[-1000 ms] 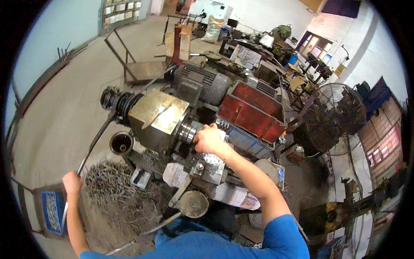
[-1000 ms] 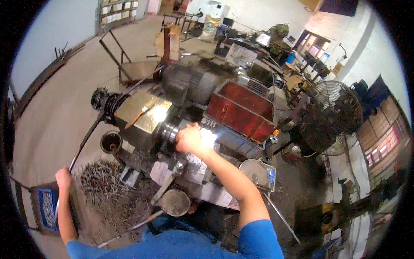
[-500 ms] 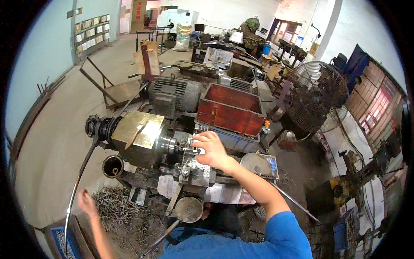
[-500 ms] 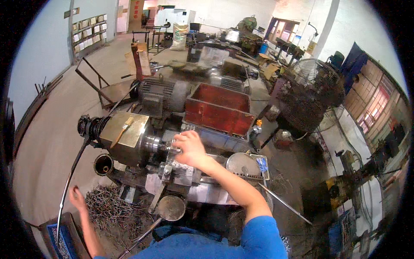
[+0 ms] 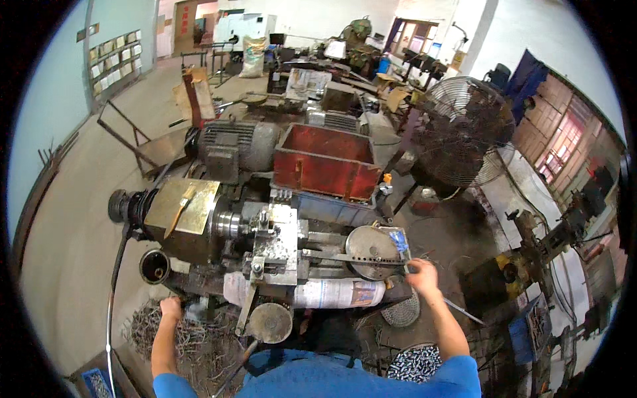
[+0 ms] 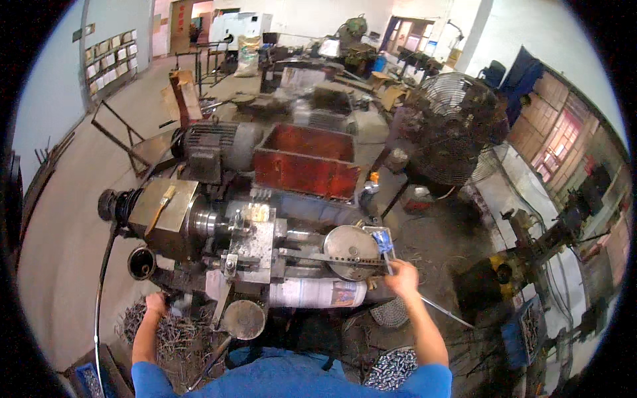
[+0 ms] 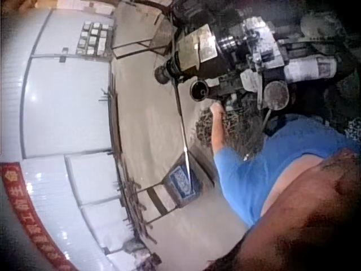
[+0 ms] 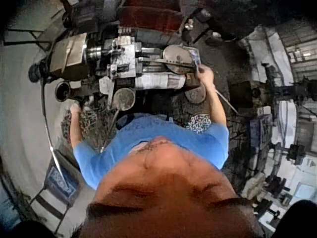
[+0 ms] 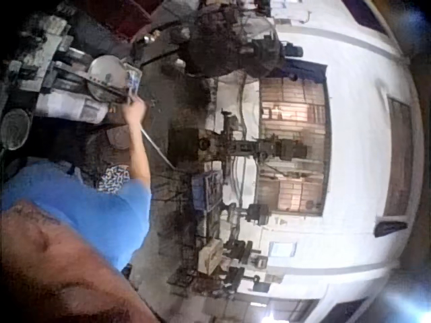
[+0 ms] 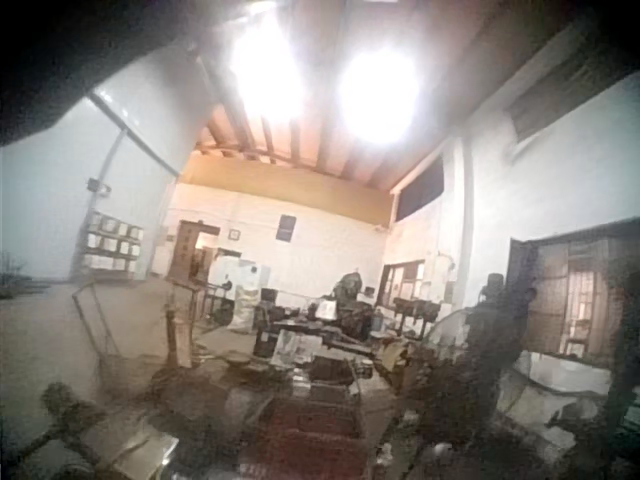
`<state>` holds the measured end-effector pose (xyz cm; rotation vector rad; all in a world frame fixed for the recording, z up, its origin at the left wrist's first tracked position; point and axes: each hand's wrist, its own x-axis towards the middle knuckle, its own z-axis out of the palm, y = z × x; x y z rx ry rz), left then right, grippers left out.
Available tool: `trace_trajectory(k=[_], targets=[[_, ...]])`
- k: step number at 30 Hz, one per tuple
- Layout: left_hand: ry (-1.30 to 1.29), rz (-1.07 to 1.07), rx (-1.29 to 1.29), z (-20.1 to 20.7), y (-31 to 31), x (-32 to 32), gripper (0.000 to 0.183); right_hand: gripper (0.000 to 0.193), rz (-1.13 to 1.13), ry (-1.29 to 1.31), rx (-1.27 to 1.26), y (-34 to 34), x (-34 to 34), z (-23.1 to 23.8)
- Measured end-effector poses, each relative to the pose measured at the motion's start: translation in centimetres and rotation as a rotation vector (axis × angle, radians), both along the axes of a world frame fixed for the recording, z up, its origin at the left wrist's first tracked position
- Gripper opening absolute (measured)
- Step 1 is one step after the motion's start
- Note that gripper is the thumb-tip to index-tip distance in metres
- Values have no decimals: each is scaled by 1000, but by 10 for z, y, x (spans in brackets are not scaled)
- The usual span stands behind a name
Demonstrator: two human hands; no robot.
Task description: The person operates a manual lathe machine to shape a metal rod by pulling and pushing levers to control the machine's carriage and cross-slide, then uses their hands to pick up and place small metal pieces into a container.
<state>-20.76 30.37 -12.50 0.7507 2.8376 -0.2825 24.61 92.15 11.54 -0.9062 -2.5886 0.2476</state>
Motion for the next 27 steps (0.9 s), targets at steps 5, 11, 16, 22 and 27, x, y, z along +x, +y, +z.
trace_trajectory(k=[5,11,16,22,27], targets=[[-38,132,299,30,-3,37,34,39,-507,-447,-48,64,161,-91],[-212,-10,296,139,6,126,39,28,-650,-432,6,-16,170,-109],[-855,17,751,197,44,211,47,25,-581,-322,-135,-113,165,-111],[-607,-162,378,183,80,245,30,26,-571,-88,-392,-173,127,-89],[-626,-165,412,178,82,243,27,28,-581,33,-491,-186,121,-87]])
